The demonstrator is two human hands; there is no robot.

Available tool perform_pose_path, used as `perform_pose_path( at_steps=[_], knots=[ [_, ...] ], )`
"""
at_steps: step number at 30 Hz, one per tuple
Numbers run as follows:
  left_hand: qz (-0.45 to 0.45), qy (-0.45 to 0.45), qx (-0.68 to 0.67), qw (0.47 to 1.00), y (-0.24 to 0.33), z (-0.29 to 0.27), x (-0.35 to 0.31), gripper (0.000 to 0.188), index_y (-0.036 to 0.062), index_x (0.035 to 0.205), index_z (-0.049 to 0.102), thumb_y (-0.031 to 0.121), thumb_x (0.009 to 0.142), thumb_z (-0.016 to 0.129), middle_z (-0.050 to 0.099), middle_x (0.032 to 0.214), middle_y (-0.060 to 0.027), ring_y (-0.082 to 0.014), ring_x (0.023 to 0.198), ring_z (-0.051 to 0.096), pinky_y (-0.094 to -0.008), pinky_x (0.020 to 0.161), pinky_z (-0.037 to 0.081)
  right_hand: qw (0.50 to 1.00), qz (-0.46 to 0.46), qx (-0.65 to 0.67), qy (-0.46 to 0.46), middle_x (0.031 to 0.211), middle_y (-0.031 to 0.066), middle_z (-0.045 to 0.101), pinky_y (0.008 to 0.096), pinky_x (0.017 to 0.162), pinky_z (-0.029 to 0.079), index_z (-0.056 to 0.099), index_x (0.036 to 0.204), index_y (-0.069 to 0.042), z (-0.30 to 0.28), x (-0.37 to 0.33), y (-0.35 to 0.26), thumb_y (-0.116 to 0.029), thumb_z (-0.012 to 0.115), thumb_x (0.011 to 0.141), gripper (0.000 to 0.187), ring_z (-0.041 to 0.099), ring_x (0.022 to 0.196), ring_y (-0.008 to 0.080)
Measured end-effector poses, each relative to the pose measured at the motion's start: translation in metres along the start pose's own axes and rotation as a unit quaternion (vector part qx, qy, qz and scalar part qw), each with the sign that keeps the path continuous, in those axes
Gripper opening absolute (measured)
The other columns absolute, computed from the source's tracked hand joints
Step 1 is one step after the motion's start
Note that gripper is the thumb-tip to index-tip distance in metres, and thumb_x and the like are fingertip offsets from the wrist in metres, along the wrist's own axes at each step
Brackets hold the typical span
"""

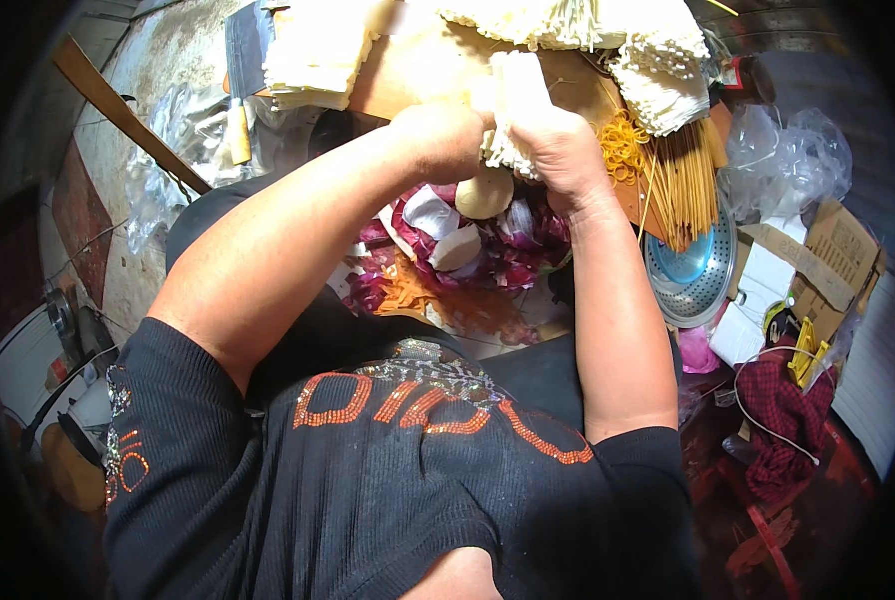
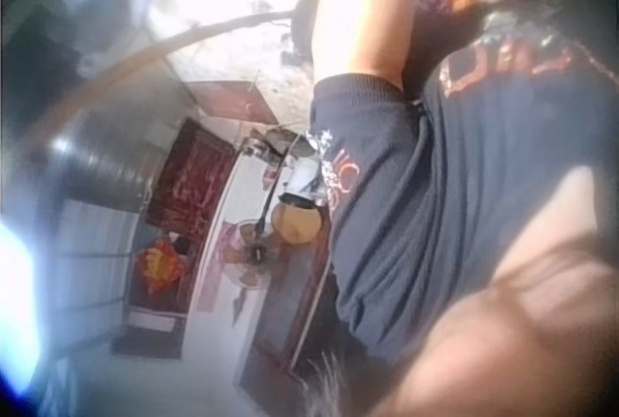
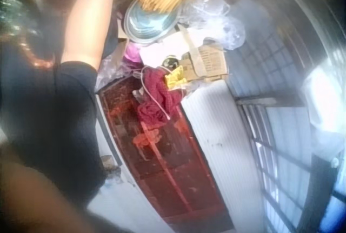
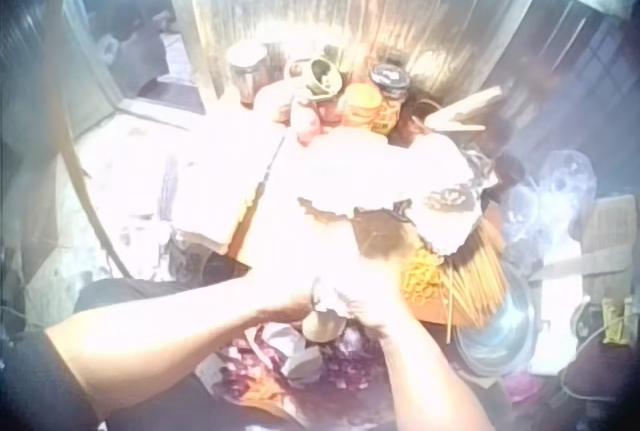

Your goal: The person sits on the floor and repeatedly picks up small white fibrous bundles, separates them, and secures them with yellow rubber bands. The person handles wooden sticks and places the finished bundles on a wooden board.

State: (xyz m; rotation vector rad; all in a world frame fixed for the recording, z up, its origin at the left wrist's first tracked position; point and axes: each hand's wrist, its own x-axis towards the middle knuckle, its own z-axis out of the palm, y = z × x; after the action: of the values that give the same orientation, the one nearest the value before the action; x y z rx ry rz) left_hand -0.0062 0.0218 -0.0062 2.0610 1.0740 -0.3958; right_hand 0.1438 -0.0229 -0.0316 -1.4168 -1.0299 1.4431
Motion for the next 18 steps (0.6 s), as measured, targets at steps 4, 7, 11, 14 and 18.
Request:
perform_pose_path(
  at_steps=[4,7,11,14,18],
  knots=[
    [0.008,0.073,-0.023,0.997,-0.012,0.007,0.006,0.028,0.0122,0.105,0.068,0.017,0.079,0.062,0.070,0.096,-0.0122,-0.0271,0.094,0.066,-0.0374,0.082,0.051,0.971,0.107,0.213,-0.022,0.086,0.0029,0.065,0.0282,0.069,0.050,0.066,0.098,0.002,-0.013,-0.010,-0.021,-0.010,0.063,0.082,0.020,0.061,0.077,0.0127],
    [-0.007,0.144,0.011,0.989,-0.015,-0.008,0.009,0.030,0.0073,0.103,0.068,0.010,0.074,0.062,0.068,0.084,-0.0149,-0.0259,0.084,0.066,-0.0347,0.078,0.051,0.967,0.103,0.232,-0.024,0.080,0.0050,0.064,0.0252,0.056,0.049,0.063,0.099,0.002,-0.019,-0.017,-0.030,-0.013,0.060,0.082,0.023,0.060,0.064,0.0127],
    [0.066,0.165,-0.511,0.841,-0.009,-0.032,0.009,0.029,0.0078,0.100,0.068,0.017,0.075,0.059,0.064,0.090,0.0002,-0.0144,0.085,0.058,-0.0281,0.080,0.044,0.964,0.085,0.252,-0.031,0.077,0.0069,0.063,0.0243,0.048,0.047,0.062,0.097,0.002,-0.027,-0.028,-0.038,-0.015,0.058,0.080,0.024,0.058,0.056,0.0131],
    [0.136,0.072,-0.615,0.773,0.002,-0.035,-0.003,0.057,0.0056,0.122,0.058,0.040,0.078,0.064,0.061,0.112,-0.0084,-0.0199,0.109,0.054,-0.0407,0.094,0.039,0.953,0.078,0.269,-0.114,0.083,0.0073,0.063,0.0249,0.060,0.051,0.060,0.102,0.004,-0.030,-0.039,-0.050,-0.014,0.060,0.078,0.030,0.060,0.066,0.0137],
    [0.210,-0.085,-0.648,0.727,0.029,-0.020,-0.011,0.066,0.0013,0.123,0.057,0.045,0.076,0.073,0.058,0.120,-0.0105,-0.0196,0.112,0.052,-0.0367,0.097,0.041,0.946,0.064,0.300,-0.109,0.104,0.0078,0.059,0.0291,0.081,0.050,0.055,0.115,0.002,-0.012,-0.051,-0.056,-0.009,0.056,0.077,0.040,0.059,0.094,0.0153]
  ],
)
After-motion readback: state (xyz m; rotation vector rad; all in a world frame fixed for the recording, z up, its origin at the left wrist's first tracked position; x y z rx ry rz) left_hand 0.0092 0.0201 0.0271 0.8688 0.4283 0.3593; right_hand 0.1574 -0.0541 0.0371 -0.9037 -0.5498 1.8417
